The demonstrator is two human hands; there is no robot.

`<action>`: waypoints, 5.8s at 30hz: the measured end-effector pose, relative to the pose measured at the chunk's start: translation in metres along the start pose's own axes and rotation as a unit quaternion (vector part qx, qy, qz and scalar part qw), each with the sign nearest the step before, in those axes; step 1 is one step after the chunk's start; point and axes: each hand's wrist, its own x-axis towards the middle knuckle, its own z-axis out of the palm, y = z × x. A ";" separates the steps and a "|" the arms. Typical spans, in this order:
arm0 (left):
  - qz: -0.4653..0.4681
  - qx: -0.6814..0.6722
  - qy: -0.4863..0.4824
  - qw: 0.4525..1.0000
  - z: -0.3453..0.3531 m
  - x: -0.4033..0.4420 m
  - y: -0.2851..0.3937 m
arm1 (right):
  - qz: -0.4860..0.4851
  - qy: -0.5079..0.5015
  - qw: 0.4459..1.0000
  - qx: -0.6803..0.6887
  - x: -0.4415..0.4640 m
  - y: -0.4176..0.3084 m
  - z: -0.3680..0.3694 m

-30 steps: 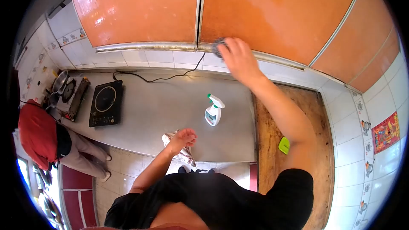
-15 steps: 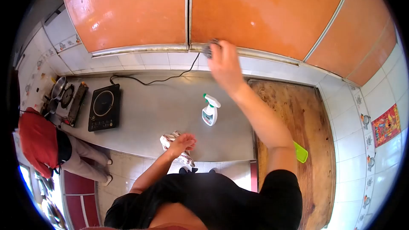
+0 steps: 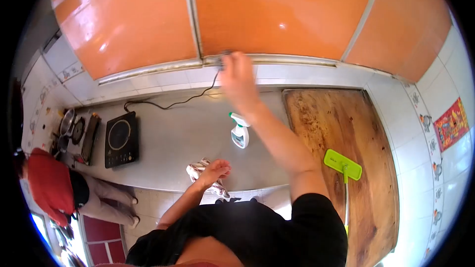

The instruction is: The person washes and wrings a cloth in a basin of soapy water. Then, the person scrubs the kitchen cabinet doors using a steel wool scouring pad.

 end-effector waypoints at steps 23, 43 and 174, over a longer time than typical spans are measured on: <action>-0.034 0.018 0.025 0.999 -0.016 0.016 -0.025 | 0.182 0.121 0.969 -0.118 -0.038 0.161 -0.122; -0.068 0.060 0.013 0.996 -0.004 0.013 -0.033 | 0.207 0.047 0.959 -0.188 -0.063 0.205 -0.156; -0.084 0.042 -0.022 0.995 -0.033 0.010 -0.058 | 0.084 -0.011 0.972 -0.218 -0.061 0.176 -0.149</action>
